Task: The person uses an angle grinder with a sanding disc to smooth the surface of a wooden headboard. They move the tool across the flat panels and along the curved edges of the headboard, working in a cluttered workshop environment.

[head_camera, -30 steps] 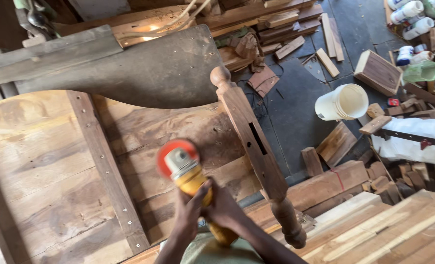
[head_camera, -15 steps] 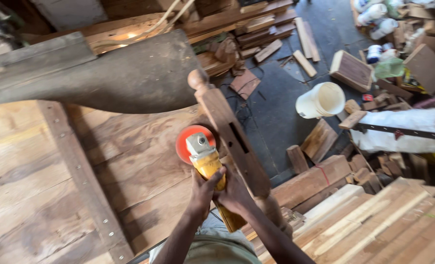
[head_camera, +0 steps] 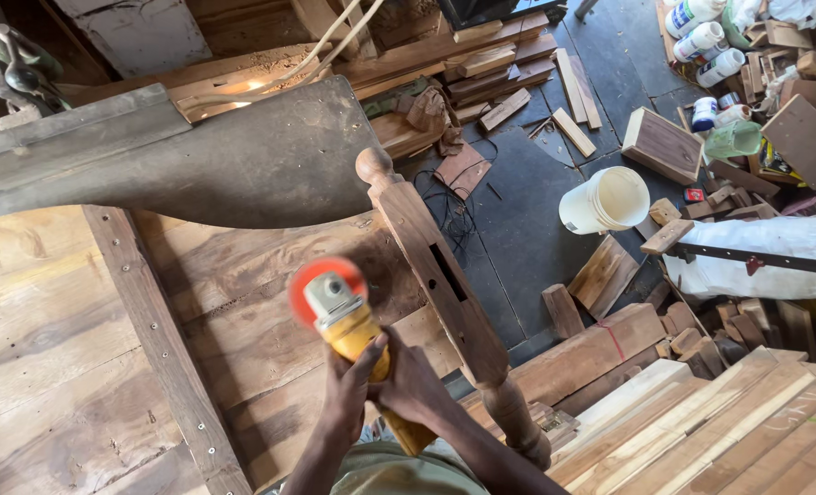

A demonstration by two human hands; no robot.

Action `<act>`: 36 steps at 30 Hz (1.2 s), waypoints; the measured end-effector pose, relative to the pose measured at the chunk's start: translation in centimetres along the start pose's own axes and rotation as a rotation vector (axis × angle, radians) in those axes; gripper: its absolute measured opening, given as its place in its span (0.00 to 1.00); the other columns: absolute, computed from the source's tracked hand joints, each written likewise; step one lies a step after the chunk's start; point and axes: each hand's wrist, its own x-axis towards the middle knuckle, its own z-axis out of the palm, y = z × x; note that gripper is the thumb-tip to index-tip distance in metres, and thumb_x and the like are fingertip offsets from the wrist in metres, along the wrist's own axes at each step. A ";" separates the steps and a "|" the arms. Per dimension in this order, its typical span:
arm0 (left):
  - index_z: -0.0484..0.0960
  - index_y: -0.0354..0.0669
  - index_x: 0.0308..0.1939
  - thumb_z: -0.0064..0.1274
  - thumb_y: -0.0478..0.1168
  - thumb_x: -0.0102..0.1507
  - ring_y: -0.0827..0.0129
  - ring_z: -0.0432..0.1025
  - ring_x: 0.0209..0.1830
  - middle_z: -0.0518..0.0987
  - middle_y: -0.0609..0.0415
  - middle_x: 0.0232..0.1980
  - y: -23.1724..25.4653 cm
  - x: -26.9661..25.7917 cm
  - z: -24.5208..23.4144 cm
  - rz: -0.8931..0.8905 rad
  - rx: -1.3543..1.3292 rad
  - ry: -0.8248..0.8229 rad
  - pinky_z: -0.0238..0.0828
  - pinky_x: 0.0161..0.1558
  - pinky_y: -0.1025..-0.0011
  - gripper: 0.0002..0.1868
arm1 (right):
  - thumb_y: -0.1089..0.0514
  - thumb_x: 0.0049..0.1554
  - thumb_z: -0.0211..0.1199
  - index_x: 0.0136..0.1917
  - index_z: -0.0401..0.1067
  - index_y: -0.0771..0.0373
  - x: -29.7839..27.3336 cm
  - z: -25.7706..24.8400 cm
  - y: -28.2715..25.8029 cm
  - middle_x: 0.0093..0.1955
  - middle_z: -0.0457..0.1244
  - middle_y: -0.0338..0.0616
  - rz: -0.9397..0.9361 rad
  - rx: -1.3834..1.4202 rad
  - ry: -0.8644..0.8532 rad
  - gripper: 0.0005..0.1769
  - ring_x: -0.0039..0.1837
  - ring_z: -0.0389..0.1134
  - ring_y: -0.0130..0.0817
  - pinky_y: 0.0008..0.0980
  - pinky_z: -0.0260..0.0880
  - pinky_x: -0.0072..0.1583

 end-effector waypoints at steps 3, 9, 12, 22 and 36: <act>0.58 0.39 0.61 0.60 0.43 0.59 0.58 0.80 0.48 0.75 0.42 0.51 0.2 2.2 1.6 0.049 -0.052 -0.080 0.84 0.43 0.56 0.33 | 0.55 0.50 0.69 0.73 0.54 0.61 1.3 -1.5 0.5 0.52 0.70 0.55 0.021 -0.013 0.063 0.41 0.47 0.78 0.50 0.43 0.84 0.52; 0.59 0.37 0.58 0.63 0.42 0.59 0.56 0.79 0.49 0.76 0.40 0.51 0.1 6.1 3.3 0.051 -0.022 -0.118 0.82 0.48 0.57 0.33 | 0.56 0.47 0.74 0.67 0.60 0.63 3.5 -3.2 1.5 0.54 0.71 0.53 -0.065 0.004 0.220 0.39 0.53 0.76 0.45 0.43 0.79 0.57; 0.60 0.34 0.57 0.65 0.43 0.59 0.57 0.78 0.49 0.76 0.40 0.51 -0.7 6.4 4.1 0.035 -0.002 -0.106 0.83 0.48 0.59 0.33 | 0.56 0.46 0.74 0.66 0.62 0.62 3.5 -4.1 2.0 0.54 0.72 0.54 0.040 -0.013 0.204 0.37 0.54 0.76 0.43 0.43 0.78 0.58; 0.62 0.36 0.57 0.65 0.44 0.57 0.57 0.78 0.49 0.76 0.41 0.50 2.1 2.5 0.2 0.068 0.026 0.051 0.82 0.48 0.59 0.33 | 0.56 0.48 0.72 0.65 0.64 0.65 2.2 -1.1 -1.5 0.54 0.72 0.54 -0.107 0.057 0.007 0.34 0.54 0.76 0.43 0.43 0.78 0.55; 0.55 0.37 0.56 0.63 0.45 0.59 0.57 0.79 0.48 0.73 0.38 0.51 2.4 6.1 3.2 -0.098 0.109 -0.058 0.82 0.45 0.60 0.34 | 0.59 0.52 0.67 0.65 0.63 0.65 4.5 -2.8 1.0 0.55 0.70 0.50 0.024 0.062 0.210 0.29 0.54 0.75 0.37 0.39 0.79 0.55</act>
